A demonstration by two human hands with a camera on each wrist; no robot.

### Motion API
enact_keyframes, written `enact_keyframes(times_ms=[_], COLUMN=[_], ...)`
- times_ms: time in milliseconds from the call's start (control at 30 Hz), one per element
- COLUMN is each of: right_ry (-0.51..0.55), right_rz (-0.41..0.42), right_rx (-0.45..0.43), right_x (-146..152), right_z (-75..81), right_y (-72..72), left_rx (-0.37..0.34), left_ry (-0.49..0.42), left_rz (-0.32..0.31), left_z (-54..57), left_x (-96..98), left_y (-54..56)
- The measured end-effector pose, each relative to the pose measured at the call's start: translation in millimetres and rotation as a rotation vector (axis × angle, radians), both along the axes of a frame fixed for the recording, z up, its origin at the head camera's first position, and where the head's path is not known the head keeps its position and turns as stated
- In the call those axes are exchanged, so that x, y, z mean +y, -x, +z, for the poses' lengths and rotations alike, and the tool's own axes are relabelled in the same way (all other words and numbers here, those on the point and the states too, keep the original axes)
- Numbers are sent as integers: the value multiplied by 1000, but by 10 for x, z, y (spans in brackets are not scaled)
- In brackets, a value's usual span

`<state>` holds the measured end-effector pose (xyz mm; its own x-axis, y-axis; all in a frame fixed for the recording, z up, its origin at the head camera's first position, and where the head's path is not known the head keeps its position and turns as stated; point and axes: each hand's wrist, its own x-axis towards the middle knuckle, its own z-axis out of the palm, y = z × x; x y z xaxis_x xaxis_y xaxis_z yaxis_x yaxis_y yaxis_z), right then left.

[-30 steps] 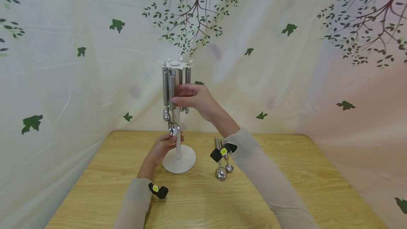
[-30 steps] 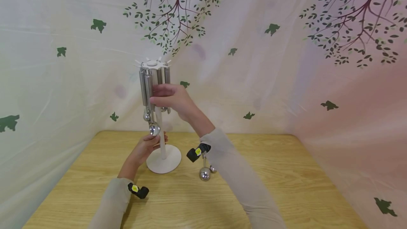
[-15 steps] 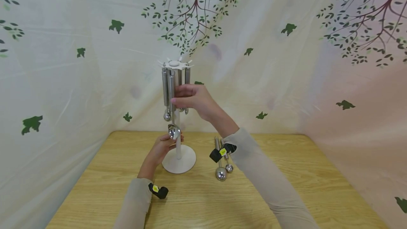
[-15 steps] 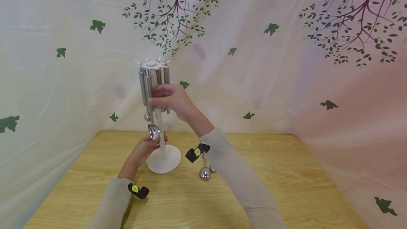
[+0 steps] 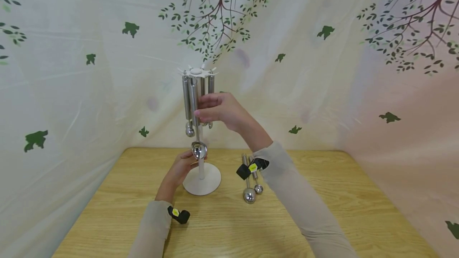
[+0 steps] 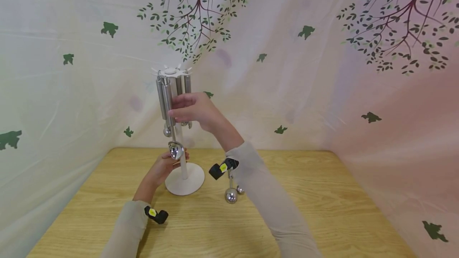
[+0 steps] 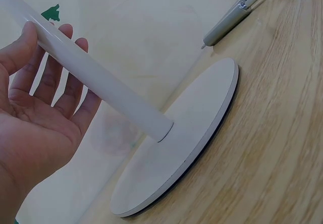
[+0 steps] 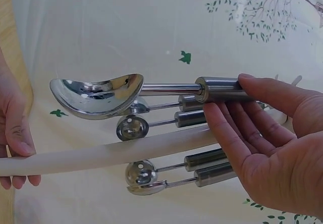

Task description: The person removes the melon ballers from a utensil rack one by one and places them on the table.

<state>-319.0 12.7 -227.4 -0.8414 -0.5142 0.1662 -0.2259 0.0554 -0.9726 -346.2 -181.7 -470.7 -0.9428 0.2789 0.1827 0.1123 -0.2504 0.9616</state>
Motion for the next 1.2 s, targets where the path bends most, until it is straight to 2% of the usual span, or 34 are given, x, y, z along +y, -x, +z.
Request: enact_keyframes(times_ms=[233, 467, 933, 1200], right_ry=[-1, 41, 9, 16], right_rz=[7, 22, 59, 96], right_rx=[-10, -21, 20, 66], right_x=[20, 27, 42, 50], right_z=[74, 122, 82, 144], right_y=[-22, -22, -53, -81], left_rx=[-10, -24, -42, -17], left_ry=[12, 40, 7, -5], left_rz=[7, 8, 19, -1], left_z=[11, 17, 2, 5], left_x=[-1, -4, -19, -9], left_y=[1, 1, -2, -4])
